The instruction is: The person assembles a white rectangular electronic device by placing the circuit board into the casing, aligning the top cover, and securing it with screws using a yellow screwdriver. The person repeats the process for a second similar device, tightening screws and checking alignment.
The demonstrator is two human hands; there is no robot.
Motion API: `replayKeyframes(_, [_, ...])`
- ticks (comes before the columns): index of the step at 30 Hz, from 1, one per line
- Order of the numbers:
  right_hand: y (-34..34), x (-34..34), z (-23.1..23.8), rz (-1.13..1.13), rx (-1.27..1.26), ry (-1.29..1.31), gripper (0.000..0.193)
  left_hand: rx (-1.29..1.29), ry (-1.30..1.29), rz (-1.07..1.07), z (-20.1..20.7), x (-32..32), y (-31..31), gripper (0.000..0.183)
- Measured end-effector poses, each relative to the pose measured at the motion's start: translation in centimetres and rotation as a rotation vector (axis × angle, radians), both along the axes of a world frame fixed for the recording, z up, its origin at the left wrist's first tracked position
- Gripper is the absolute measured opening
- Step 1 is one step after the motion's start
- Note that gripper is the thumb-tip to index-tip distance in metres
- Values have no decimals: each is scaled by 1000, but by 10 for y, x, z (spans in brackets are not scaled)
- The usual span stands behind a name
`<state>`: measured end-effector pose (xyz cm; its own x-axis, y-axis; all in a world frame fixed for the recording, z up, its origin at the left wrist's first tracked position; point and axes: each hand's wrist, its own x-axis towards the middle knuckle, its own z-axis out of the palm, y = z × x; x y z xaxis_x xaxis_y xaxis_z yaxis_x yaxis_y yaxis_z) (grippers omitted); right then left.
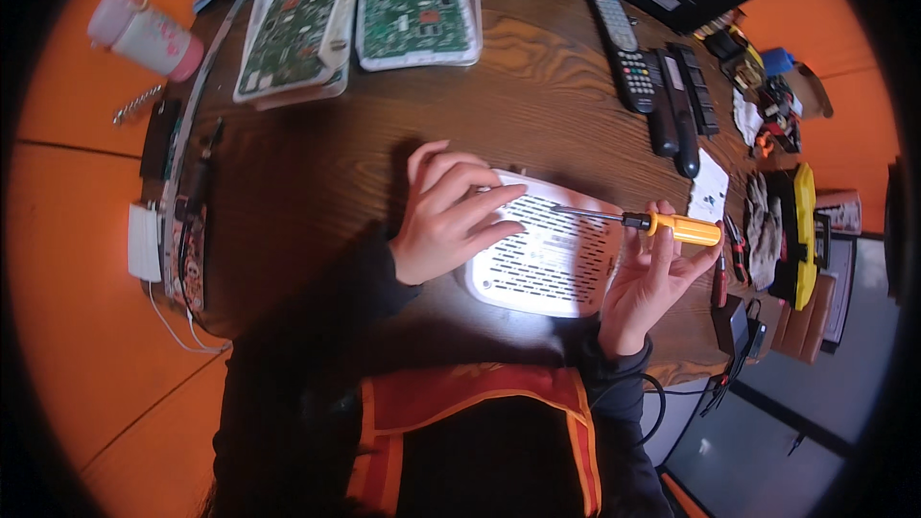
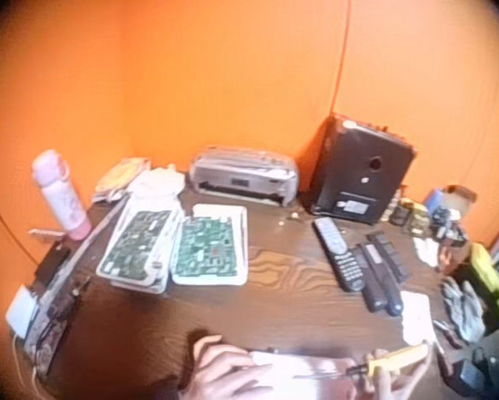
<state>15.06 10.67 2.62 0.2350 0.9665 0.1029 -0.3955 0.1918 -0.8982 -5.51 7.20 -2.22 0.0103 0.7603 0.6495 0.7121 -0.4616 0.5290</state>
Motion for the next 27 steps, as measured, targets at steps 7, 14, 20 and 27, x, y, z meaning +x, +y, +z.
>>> replayKeyframes(7, [-4, -12, -12, 64, -22, -50, 67, 42, -78, -27, -3, 2, 0, 37])
replayKeyframes(14, [-5, -14, -18, 84, -38, -45, 70, 52, -66, -17, -3, 1, -1, 23])
replayKeyframes(20, [-5, -12, -19, 36, 53, -32, 69, 66, -109, 10, -3, -2, 0, 16])
replayKeyframes(27, [-9, -11, -20, 31, 63, -37, 69, 20, -216, -10, -3, -4, 1, 16])
